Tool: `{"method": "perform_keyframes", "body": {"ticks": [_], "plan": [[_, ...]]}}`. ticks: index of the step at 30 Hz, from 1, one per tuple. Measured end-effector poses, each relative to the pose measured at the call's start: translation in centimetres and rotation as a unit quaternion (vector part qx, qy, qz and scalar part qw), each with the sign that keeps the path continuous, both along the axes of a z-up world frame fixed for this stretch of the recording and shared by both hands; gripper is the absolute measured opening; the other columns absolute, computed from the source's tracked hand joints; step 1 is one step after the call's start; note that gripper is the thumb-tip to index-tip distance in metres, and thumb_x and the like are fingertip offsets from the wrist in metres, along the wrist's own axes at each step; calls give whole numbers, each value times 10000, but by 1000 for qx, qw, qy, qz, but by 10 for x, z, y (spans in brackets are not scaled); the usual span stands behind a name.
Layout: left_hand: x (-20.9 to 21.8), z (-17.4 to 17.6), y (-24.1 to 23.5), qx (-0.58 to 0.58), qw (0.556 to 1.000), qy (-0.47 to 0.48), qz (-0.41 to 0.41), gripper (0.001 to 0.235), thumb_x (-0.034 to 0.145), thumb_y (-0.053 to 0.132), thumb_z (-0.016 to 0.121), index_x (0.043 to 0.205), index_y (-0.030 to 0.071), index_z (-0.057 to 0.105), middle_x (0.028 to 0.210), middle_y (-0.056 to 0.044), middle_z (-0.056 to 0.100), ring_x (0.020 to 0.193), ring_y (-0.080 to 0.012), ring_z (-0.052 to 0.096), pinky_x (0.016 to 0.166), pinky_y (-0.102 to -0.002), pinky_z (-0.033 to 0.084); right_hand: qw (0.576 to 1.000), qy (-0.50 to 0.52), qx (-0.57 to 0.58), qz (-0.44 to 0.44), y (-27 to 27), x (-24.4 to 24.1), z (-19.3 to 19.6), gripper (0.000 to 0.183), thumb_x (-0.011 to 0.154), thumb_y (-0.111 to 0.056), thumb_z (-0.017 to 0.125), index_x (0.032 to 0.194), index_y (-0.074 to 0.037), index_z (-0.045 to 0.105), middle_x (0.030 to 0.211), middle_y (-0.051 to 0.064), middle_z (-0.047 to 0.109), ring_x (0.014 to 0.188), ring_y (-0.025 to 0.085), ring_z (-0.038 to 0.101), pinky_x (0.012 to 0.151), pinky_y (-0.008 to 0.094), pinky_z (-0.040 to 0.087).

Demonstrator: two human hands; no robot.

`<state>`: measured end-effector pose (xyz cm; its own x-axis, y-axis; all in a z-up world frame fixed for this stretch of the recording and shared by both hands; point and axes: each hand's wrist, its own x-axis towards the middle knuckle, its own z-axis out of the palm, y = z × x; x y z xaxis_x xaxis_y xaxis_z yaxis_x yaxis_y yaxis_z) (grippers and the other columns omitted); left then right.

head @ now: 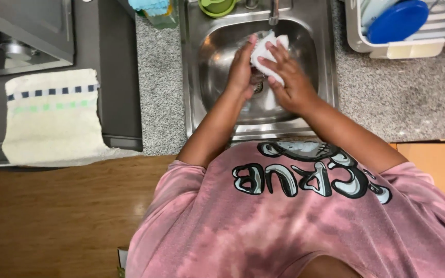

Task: The person dries several clear glasses with a white cloth. They pick up each glass from a dish rack, wipe it thoroughly, and place it back in the rack.

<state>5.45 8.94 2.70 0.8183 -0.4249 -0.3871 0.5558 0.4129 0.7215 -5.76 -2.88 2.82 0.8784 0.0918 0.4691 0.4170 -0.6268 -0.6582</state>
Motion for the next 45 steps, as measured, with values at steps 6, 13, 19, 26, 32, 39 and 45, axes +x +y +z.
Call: {"method": "perform_keyframes", "body": {"ticks": [6, 13, 19, 26, 32, 39, 45], "plan": [[4, -29, 20, -94, 989, 81, -75, 589, 815, 567, 688, 1145, 79, 710, 1043, -178, 758, 937, -312, 727, 800, -412, 572, 998, -43, -5, 38, 15, 22, 11, 384, 1176, -228, 399, 1509, -80, 521, 1651, 177, 368, 1577, 458, 225, 1280, 648, 244], [7, -80, 44, -106, 990, 75, -52, 841, 881, 770, 649, 1302, 43, 610, 1206, -201, 638, 1042, -353, 635, 834, -483, 570, 988, -106, -56, 102, 39, 31, -38, 450, 1066, -365, 482, 1401, -126, 667, 1560, 166, 515, 1506, 500, 289, 1229, 562, 210], [15, -130, 59, -174, 977, 117, -41, 839, 948, 750, 605, 1382, 33, 575, 1256, -203, 664, 1080, -347, 674, 888, -479, 578, 975, -127, -58, 172, 52, 46, -51, 489, 1054, -444, 443, 1378, -173, 688, 1524, 111, 571, 1511, 440, 353, 1247, 526, 168], [6, -76, 94, -228, 951, 197, -62, 671, 950, 675, 563, 1212, 61, 634, 862, -31, 725, 704, -147, 702, 603, -246, 601, 963, -120, -17, 239, 71, 55, -62, 497, 1030, -456, 438, 1316, -159, 715, 1470, 90, 620, 1477, 377, 442, 1271, 488, 120], [23, -122, 110, -227, 957, 178, -38, 578, 946, 599, 582, 1148, 69, 688, 875, -42, 724, 739, -173, 702, 652, -302, 601, 968, -99, 26, 229, 88, 62, -60, 489, 1050, -453, 427, 1306, -163, 726, 1431, 78, 653, 1424, 352, 512, 1241, 467, 204], [15, -207, 109, -238, 958, 161, 5, 593, 903, 604, 610, 1204, 100, 688, 995, -76, 732, 838, -242, 722, 718, -376, 611, 973, -106, 13, 202, 77, 105, -85, 530, 1053, -503, 432, 1310, -142, 721, 1397, 145, 651, 1389, 448, 512, 1174, 532, 297], [-7, -127, 112, -302, 937, 173, 27, 596, 918, 581, 616, 1243, 84, 662, 1071, -100, 731, 906, -262, 724, 765, -386, 618, 975, 29, 165, 149, 75, 127, -87, 364, 1026, -160, 567, 1353, -14, 638, 1344, 213, 620, 1339, 475, 521, 1146, 585, 343]]}}
